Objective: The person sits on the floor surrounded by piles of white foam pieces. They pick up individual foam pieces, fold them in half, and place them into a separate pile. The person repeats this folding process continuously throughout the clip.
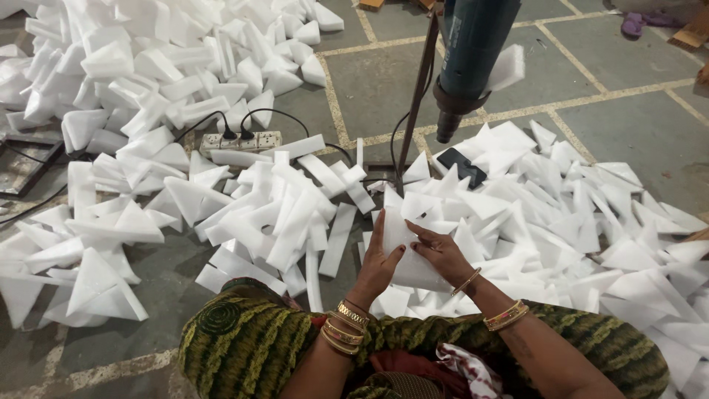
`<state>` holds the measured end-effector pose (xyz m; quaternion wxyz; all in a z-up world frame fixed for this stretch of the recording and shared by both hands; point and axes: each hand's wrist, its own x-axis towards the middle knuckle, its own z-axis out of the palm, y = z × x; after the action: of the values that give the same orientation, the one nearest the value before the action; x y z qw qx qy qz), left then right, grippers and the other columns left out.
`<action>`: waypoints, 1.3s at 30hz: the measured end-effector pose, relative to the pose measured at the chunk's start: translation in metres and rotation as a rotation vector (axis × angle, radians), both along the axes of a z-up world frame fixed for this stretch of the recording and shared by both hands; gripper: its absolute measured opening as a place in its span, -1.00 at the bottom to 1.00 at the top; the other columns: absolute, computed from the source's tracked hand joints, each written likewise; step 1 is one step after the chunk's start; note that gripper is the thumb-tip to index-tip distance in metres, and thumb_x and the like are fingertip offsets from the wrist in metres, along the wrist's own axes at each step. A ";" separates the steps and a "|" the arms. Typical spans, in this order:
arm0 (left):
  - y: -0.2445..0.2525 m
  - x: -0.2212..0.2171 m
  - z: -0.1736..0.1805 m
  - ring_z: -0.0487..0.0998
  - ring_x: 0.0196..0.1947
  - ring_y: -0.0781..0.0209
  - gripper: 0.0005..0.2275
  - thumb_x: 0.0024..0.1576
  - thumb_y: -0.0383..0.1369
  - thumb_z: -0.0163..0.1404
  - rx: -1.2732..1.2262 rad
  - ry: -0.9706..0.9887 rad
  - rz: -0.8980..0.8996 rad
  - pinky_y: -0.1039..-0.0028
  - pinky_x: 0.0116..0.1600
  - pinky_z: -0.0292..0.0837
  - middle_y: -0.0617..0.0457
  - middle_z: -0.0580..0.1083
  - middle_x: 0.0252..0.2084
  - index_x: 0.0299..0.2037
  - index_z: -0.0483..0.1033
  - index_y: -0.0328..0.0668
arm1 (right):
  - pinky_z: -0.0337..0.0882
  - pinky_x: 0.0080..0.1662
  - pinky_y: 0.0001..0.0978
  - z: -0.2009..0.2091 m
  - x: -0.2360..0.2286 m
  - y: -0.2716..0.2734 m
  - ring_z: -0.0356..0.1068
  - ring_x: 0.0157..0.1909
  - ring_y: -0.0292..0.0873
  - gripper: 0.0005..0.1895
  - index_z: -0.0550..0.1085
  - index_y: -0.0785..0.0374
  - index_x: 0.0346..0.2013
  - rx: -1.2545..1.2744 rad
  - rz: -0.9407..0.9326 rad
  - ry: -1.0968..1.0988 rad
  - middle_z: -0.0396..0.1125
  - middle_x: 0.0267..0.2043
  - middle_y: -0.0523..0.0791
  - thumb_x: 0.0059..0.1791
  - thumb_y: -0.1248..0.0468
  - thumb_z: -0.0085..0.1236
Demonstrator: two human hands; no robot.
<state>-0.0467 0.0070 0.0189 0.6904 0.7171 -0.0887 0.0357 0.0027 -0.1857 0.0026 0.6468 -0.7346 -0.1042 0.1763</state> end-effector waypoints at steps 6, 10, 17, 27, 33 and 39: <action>0.003 0.007 -0.009 0.14 0.52 -0.08 -0.26 0.15 -0.56 -0.02 -0.018 -0.104 0.014 0.24 0.44 0.19 -0.11 0.06 0.58 0.55 -0.07 0.05 | 0.39 0.11 -0.39 -0.005 -0.007 0.007 0.29 -0.05 -0.24 -0.23 0.17 -0.07 0.55 -0.136 0.021 -0.131 0.42 -0.05 0.09 0.06 0.44 0.08; 0.005 0.009 -0.012 0.07 0.56 -0.05 -0.25 0.13 -0.59 -0.01 0.007 -0.145 0.009 0.26 0.47 0.16 -0.03 0.00 0.60 0.54 -0.04 0.06 | 0.21 0.31 -0.39 -0.004 -0.002 0.012 0.22 0.34 -0.26 -0.25 0.14 -0.04 0.47 -0.021 0.059 -0.249 0.19 0.44 -0.09 0.03 0.49 0.03; 0.003 0.011 -0.020 0.04 0.56 -0.01 -0.34 0.21 -0.52 -0.04 0.096 -0.112 0.000 0.25 0.49 0.12 0.01 0.00 0.60 0.53 0.01 0.09 | 0.33 0.21 -0.35 0.010 -0.004 0.007 0.33 0.21 -0.24 -0.22 0.13 -0.06 0.51 -0.012 0.082 -0.014 0.37 0.29 -0.03 0.02 0.47 0.01; 0.007 0.021 -0.027 0.16 0.50 0.03 -0.54 0.41 -0.10 -0.42 -0.325 0.122 -0.110 0.29 0.50 0.08 -0.03 0.18 0.53 0.48 0.17 0.03 | 0.41 0.09 -0.37 0.003 0.007 0.004 0.40 0.01 -0.23 -0.19 0.06 -0.05 0.52 0.101 0.089 0.141 0.45 -0.01 -0.03 0.01 0.41 0.08; 0.010 0.029 -0.033 0.15 0.50 -0.01 -0.52 0.39 -0.08 -0.40 -0.313 0.132 -0.042 0.26 0.49 0.07 -0.08 0.20 0.52 0.48 0.18 -0.01 | 0.41 0.07 -0.40 -0.021 0.017 0.002 0.37 -0.02 -0.27 -0.28 0.18 0.15 0.46 0.279 -0.081 0.121 0.39 -0.02 -0.11 0.00 0.45 0.08; 0.005 0.025 -0.030 -0.03 0.56 0.01 -0.48 0.28 -0.28 -0.14 -0.084 0.082 -0.074 0.25 0.51 -0.04 -0.04 0.02 0.57 0.48 0.10 0.06 | 0.50 -0.02 -0.39 -0.048 0.029 0.001 0.44 -0.07 -0.22 -0.47 0.25 0.35 0.31 0.473 -0.218 0.217 0.42 -0.01 -0.05 0.03 0.41 0.08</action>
<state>-0.0219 0.0118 -0.0115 0.7240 0.6844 -0.0852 -0.0157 0.0313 -0.1849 -0.0452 0.8229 -0.5469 0.0069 0.1541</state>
